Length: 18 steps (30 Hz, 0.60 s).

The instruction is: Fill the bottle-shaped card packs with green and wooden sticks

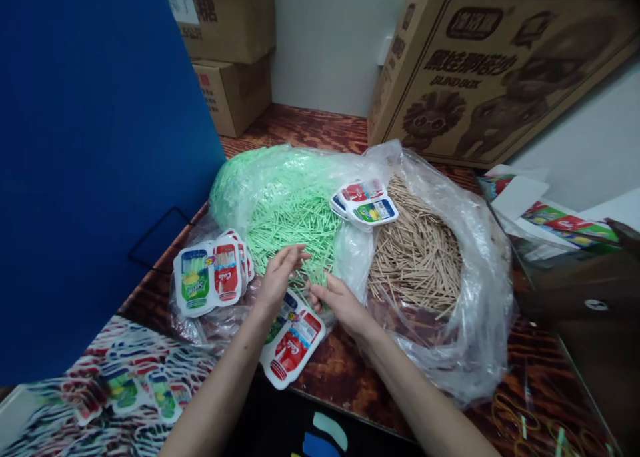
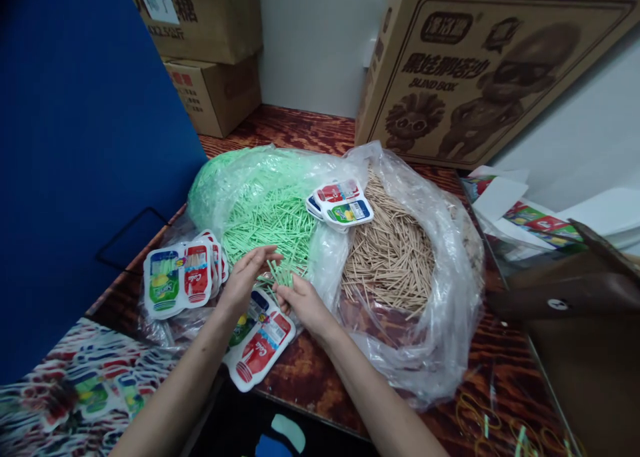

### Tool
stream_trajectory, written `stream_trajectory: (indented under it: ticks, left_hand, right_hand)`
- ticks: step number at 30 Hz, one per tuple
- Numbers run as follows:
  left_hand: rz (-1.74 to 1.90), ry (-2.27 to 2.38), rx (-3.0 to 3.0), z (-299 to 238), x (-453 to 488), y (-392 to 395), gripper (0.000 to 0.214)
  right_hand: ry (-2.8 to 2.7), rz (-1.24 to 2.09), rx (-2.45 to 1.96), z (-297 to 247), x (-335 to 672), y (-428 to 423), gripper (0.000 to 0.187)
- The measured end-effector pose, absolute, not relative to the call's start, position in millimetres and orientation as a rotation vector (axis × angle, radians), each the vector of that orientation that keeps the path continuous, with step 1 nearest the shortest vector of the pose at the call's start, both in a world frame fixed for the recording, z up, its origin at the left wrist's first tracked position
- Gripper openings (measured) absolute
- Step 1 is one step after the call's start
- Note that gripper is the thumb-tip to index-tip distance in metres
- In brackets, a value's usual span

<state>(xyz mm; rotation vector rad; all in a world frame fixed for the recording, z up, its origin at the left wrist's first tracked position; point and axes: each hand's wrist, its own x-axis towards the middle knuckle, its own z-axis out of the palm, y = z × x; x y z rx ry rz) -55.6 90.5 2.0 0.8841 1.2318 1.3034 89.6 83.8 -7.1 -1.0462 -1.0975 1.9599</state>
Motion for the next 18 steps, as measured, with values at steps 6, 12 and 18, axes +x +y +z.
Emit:
stream_trajectory:
  ticks: [6,12,18]
  left_hand:
    - [1.094,0.982,0.881,8,-49,95,0.031]
    - [1.283,1.120,0.931,2,-60,106,0.036]
    - [1.329,1.315,1.119,-10,-67,99,0.034]
  right_hand:
    - [-1.115,2.104,-1.122,-17,91,58,0.033]
    - [-1.179,1.782,-1.111,-15,119,26,0.022]
    - [-1.432,1.357,-1.217,-27,128,-7,0.012]
